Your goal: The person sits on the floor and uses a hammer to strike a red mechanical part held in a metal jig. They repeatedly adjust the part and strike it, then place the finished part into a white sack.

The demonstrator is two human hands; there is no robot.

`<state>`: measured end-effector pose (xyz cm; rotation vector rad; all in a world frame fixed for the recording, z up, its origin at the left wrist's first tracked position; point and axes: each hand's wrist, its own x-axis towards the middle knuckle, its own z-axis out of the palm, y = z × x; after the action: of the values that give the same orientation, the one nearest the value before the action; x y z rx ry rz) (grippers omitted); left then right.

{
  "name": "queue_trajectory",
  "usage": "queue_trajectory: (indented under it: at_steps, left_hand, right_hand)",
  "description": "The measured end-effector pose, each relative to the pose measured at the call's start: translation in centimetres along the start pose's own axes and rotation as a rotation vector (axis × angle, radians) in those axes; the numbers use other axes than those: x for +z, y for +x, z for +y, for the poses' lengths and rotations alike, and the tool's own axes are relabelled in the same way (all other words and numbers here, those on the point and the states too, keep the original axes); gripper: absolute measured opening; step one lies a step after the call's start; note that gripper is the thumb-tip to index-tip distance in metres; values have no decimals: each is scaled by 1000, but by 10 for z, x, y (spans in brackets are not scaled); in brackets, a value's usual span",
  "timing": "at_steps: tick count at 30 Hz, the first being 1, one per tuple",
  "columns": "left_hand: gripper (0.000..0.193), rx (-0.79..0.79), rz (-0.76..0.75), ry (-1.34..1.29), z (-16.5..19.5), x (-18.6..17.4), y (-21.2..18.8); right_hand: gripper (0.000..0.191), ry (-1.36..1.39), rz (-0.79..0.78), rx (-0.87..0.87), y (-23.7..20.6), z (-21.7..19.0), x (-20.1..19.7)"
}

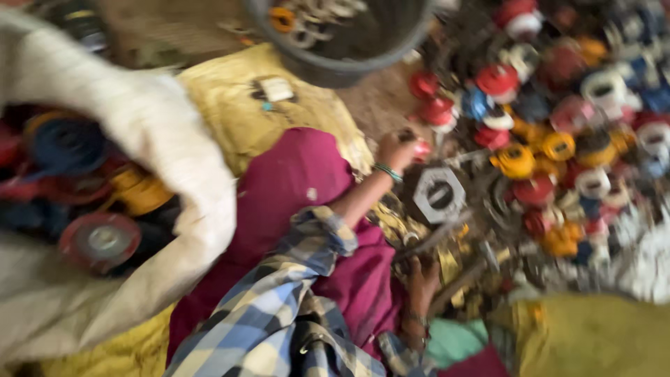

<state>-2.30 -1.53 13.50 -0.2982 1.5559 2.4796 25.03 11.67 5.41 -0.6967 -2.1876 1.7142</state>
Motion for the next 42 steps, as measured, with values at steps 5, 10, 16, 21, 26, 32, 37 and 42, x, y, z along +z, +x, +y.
queue_trajectory:
  at_steps: [5,10,16,21,26,32,37,42]
  left_hand:
    - [30,163,-96,-311,40,3,4]
    - [58,327,-295,-653,101,-33,11]
    - [27,693,-819,-1457,167,-107,-14]
    - [38,720,-759,-1847,201,-155,-40]
    - [28,723,-810,-1677,196,-125,-46]
    - [28,468,-739,-1436,164,-76,-45]
    - [24,298,-616,-1336,149,-57,-40]
    - [30,99,-528,-1081,117,-12,-24]
  right_hand:
    - [30,80,-120,133,2,0,1]
    - [29,25,-108,253,-3,-2,5]
    - [31,20,-150,309,-7,0,4]
    - [32,2,-175,310,-8,-4,7]
    - [33,23,-198,307,-2,-9,15]
    - [34,70,-208,265,11,-6,21]
    - [35,121,-129,246,3,-4,5]
    - [34,99,-10,245,-12,1,-5]
